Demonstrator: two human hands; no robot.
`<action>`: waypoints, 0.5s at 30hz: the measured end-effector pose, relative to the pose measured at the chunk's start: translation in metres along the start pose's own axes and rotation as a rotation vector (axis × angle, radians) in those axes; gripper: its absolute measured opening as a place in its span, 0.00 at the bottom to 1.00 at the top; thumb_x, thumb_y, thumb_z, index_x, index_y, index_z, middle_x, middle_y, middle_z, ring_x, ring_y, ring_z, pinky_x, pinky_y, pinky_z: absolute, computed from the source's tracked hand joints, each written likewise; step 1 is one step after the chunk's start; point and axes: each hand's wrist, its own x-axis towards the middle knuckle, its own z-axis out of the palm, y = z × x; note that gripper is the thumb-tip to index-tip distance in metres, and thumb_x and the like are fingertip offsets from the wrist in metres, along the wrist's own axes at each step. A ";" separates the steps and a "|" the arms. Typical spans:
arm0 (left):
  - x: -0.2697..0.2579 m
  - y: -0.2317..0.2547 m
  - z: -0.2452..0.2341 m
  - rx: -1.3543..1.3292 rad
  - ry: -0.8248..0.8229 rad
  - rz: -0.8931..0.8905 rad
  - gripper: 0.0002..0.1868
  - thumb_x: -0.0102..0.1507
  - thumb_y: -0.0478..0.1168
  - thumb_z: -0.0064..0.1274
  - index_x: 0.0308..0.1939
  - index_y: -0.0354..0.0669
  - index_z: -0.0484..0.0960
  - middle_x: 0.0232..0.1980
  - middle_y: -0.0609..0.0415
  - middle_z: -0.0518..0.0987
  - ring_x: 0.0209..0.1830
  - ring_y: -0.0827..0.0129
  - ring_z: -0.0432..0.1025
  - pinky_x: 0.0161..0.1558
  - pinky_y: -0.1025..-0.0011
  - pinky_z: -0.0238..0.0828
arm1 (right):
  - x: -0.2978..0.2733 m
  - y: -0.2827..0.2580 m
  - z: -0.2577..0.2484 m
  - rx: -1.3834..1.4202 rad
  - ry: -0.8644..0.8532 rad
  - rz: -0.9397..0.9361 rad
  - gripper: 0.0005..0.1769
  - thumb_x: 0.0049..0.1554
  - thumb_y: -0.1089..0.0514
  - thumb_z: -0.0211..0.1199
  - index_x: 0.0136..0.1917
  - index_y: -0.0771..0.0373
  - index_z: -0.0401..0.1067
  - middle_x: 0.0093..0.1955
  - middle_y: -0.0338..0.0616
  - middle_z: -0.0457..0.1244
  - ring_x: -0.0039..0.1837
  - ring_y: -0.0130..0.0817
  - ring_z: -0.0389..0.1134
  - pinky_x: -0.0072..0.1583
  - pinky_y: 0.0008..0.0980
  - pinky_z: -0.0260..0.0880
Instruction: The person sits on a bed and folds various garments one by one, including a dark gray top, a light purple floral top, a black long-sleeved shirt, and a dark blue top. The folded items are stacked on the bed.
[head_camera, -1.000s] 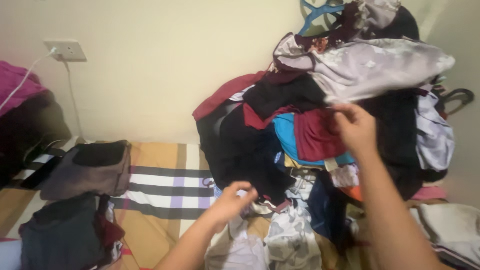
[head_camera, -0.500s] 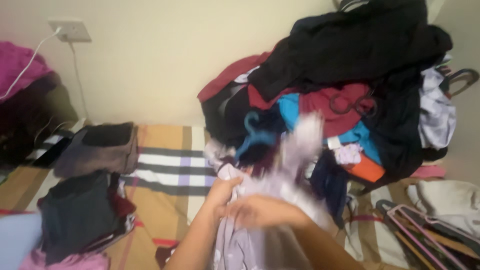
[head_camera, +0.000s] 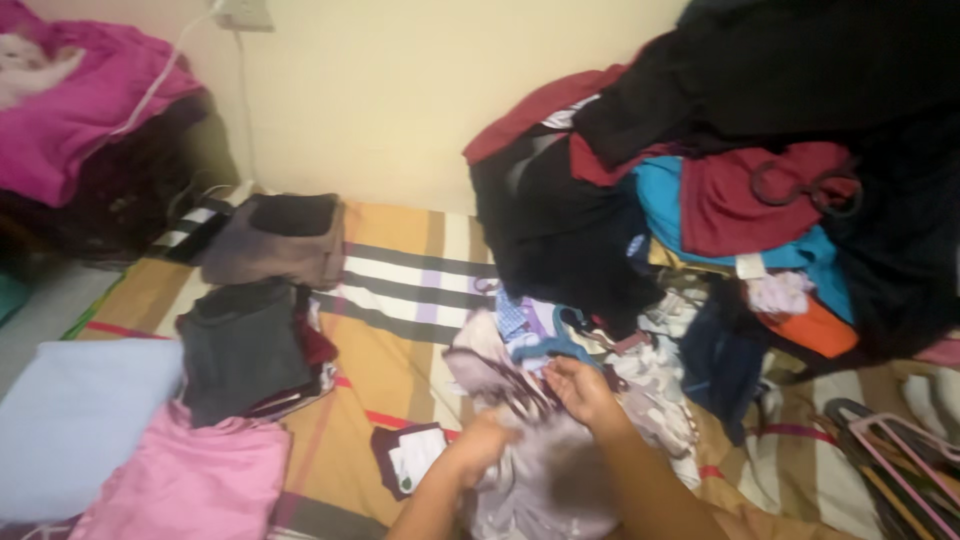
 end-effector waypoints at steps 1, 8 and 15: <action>-0.010 0.006 -0.003 0.102 -0.129 0.018 0.22 0.58 0.33 0.55 0.57 0.45 0.83 0.45 0.56 0.82 0.43 0.71 0.72 0.46 0.69 0.70 | 0.001 -0.001 0.010 0.075 0.014 0.015 0.15 0.62 0.58 0.60 0.58 0.69 0.67 0.55 0.53 0.64 0.58 0.45 0.67 0.60 0.41 0.71; -0.074 0.089 -0.070 0.387 -0.540 0.050 0.16 0.67 0.43 0.56 0.56 0.41 0.83 0.50 0.55 0.82 0.49 0.71 0.76 0.53 0.70 0.74 | -0.050 -0.047 0.166 -0.309 0.094 -0.075 0.20 0.58 0.64 0.65 0.61 0.66 0.62 0.49 0.48 0.66 0.46 0.41 0.73 0.49 0.45 0.71; -0.116 0.190 -0.116 0.334 0.475 0.863 0.24 0.68 0.40 0.58 0.66 0.33 0.78 0.61 0.32 0.74 0.58 0.41 0.62 0.60 0.56 0.57 | -0.151 -0.092 0.280 -1.018 -0.584 -0.269 0.26 0.61 0.64 0.62 0.71 0.60 0.62 0.45 0.44 0.66 0.39 0.31 0.67 0.44 0.32 0.69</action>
